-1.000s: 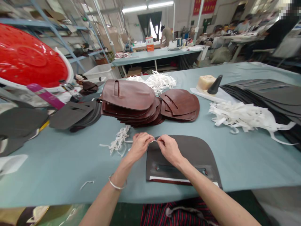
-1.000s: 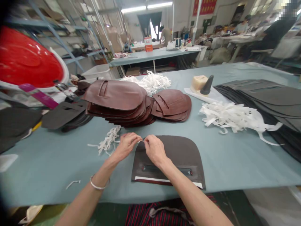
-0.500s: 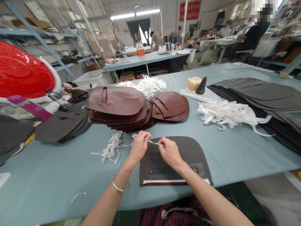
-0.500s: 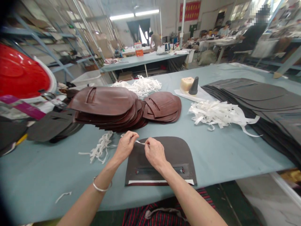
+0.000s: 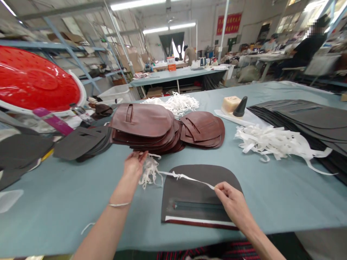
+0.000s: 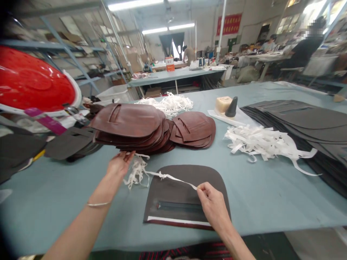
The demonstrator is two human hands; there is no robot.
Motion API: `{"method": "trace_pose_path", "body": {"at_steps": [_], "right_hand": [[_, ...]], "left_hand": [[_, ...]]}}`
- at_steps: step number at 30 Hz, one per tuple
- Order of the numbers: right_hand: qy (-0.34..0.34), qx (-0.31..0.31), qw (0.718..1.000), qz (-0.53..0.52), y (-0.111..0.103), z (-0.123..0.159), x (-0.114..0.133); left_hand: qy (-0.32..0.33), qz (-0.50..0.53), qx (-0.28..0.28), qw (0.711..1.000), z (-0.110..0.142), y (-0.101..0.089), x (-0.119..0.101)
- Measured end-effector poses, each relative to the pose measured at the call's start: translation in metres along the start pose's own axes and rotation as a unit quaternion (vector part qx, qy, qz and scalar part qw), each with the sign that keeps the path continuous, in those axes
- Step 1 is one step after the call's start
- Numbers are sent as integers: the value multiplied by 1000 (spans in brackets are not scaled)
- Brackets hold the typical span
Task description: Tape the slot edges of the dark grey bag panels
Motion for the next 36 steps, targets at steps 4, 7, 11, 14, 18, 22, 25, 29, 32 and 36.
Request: {"method": "trace_pose_path", "body": {"at_steps": [4,7,11,14,18,22,25,29,32,36], "right_hand": [[9,12,1000,-11,-3,1,-9],[14,27,999,-25,4,2,-8],[18,32,999,-36,8,4,-8],[23,34,998,-43,3,7,-10],[32,23,999,-20,-5,14,-15],[24,19,1000,3,-6,18,-20],[27,-25,999,32,-14,15,-31],[41,-40,997,49,-33,8,-44],[16,-23,998,62,-28,7,-35],[-44,38,997,43,8,13,7]], "left_hand": [[73,-111,32,991,19,-9,-10],[233,-320,33,918,62,-7,-13],[438,-492,223,719,123,9,9],[458,-497,388,626,138,12,34],[454,-511,414,601,122,5,45],[444,-517,448,579,97,-9,40],[419,-551,424,584,61,-35,28],[379,-632,314,599,15,-80,-7],[405,-663,161,608,32,-81,-37],[444,-506,229,703,128,-20,-43]]}}
Point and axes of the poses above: each hand's wrist, its own z-axis away from the middle knuckle, its own y-axis out of the palm, x = y × z, the point moved 2 cm from there along -z, towards the middle knuckle, and after that the axes turned 11 degrees about y, right-handed, at the moved point
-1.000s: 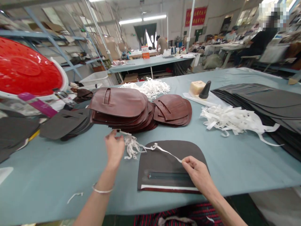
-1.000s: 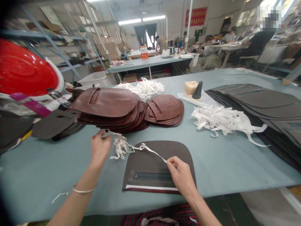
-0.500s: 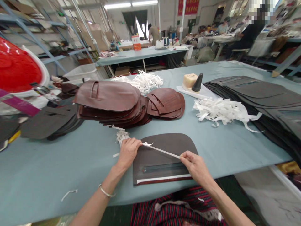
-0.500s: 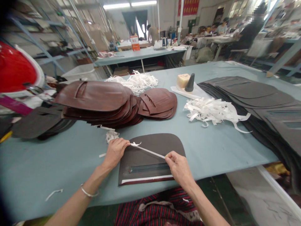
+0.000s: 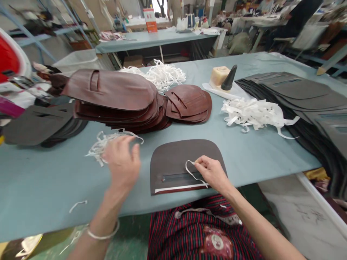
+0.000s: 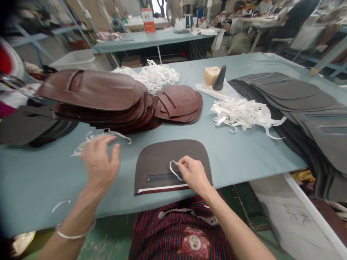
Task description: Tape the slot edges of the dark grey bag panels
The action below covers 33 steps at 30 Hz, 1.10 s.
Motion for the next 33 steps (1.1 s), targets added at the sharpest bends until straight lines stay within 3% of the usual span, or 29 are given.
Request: {"method": "trace_pose_path", "body": {"at_steps": [1,3,4,6,9,11,13,15,18,21,24,27,30,33], "right_hand": [[-19,29,999,-8,7,0,12],[-35,70,997,-22,10,-2,28],[-29,76,996,-25,6,-3,31],[-2,73,997,-17,-11,-4,27],[31,90,995,5,-38,0,5],[39,101,994,19,-47,7,-10],[37,100,993,43,-47,15,-22],[31,82,993,78,-41,20,-30],[42,23,990,132,-29,20,-39],[68,-24,984,165,-21,12,-42],[69,-37,982,170,-17,3,-41],[72,-26,990,116,-16,-2,-46],[80,-24,995,54,-20,-6,-55],[49,-59,993,87,-33,-19,-58]], "left_hand": [[36,121,68,990,2,10,-31],[47,316,218,922,8,28,-76],[28,374,269,887,11,34,-87],[-10,426,350,834,17,40,-90],[-60,441,439,780,24,36,-65],[-84,449,464,759,32,30,-49],[-92,442,453,769,43,26,-38],[-105,416,425,797,56,26,-30],[-181,371,386,825,76,37,-16],[-241,363,345,831,82,51,1],[-237,382,335,828,73,56,9],[-172,369,339,848,59,50,11],[-13,288,297,910,48,44,10],[98,205,271,935,55,41,-1]]}}
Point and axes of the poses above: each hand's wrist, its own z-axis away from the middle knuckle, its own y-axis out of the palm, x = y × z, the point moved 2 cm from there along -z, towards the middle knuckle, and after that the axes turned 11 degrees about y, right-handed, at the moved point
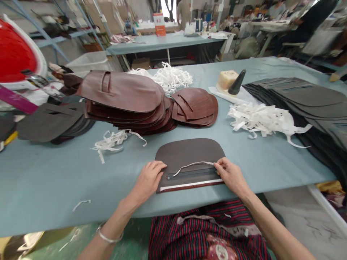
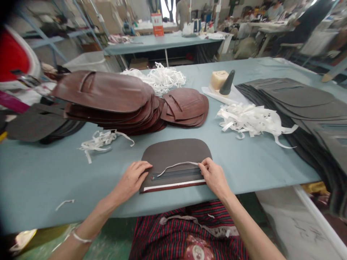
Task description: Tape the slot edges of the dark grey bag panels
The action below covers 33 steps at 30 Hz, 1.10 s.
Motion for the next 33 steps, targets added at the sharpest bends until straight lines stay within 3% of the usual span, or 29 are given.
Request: {"method": "trace_pose_path", "body": {"at_steps": [3,6,8,10,12,15,18,20,22,24,28,30,31,33], "right_hand": [[-38,-50,994,87,-16,-31,7],[-72,-59,989,112,-20,-62,27],[-103,-45,988,105,-8,-71,48],[-150,-7,984,93,16,-66,72],[-204,51,974,78,39,-49,91],[-239,109,965,10,47,-24,101],[-154,24,982,-104,16,-20,86],[-83,-58,987,-127,-12,-22,71],[-48,-93,988,-109,-31,-21,60],[-53,-74,992,-87,-39,-12,56],[-114,72,989,-55,-26,24,64],[-128,156,978,-57,-16,43,72],[-132,195,970,-67,-12,51,75],[-130,233,959,-97,-7,59,79]], "left_hand": [[42,-13,39,998,9,19,-32],[128,63,91,986,14,41,-84],[184,129,124,966,8,53,-117],[220,166,126,953,-5,59,-135],[217,151,84,961,-20,56,-131],[154,37,-4,987,-29,40,-90],[70,-78,-56,993,-18,27,-43],[18,-111,-77,991,-8,30,-28],[-44,-127,-110,985,-3,41,-30],[-111,-130,-144,975,-5,56,-44],[-189,-40,-207,959,-14,65,-74],[-151,37,-222,963,-17,54,-85],[-109,70,-203,971,-20,47,-89],[-18,121,-112,986,-26,33,-95]]}}
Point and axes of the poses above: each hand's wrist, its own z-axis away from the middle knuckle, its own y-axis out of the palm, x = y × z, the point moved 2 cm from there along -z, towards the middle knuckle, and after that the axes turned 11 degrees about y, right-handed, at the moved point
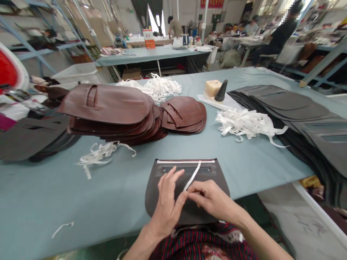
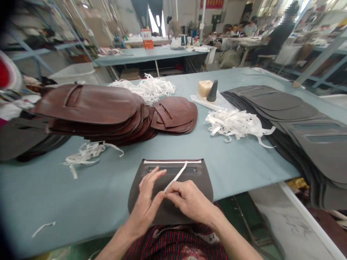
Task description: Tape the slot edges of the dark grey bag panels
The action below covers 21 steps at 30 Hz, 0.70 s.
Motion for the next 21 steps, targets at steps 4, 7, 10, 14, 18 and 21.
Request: {"method": "trace_pose_path", "body": {"at_steps": [4,7,10,14,18,21], "right_hand": [[56,-144,988,12,-11,-1,-20],[88,-221,969,73,-20,2,-47],[112,-207,967,98,-11,13,-65],[145,-162,974,58,2,31,-72],[204,-169,964,28,-9,26,-80],[227,-213,949,45,-20,12,-85]], "left_hand": [[-44,74,171,981,-16,-18,12],[-95,87,196,972,-19,-28,34],[-116,73,198,971,-7,-30,45],[-193,103,204,954,16,-25,47],[-276,105,122,948,16,-23,59],[-293,111,74,947,6,-24,70]]}}
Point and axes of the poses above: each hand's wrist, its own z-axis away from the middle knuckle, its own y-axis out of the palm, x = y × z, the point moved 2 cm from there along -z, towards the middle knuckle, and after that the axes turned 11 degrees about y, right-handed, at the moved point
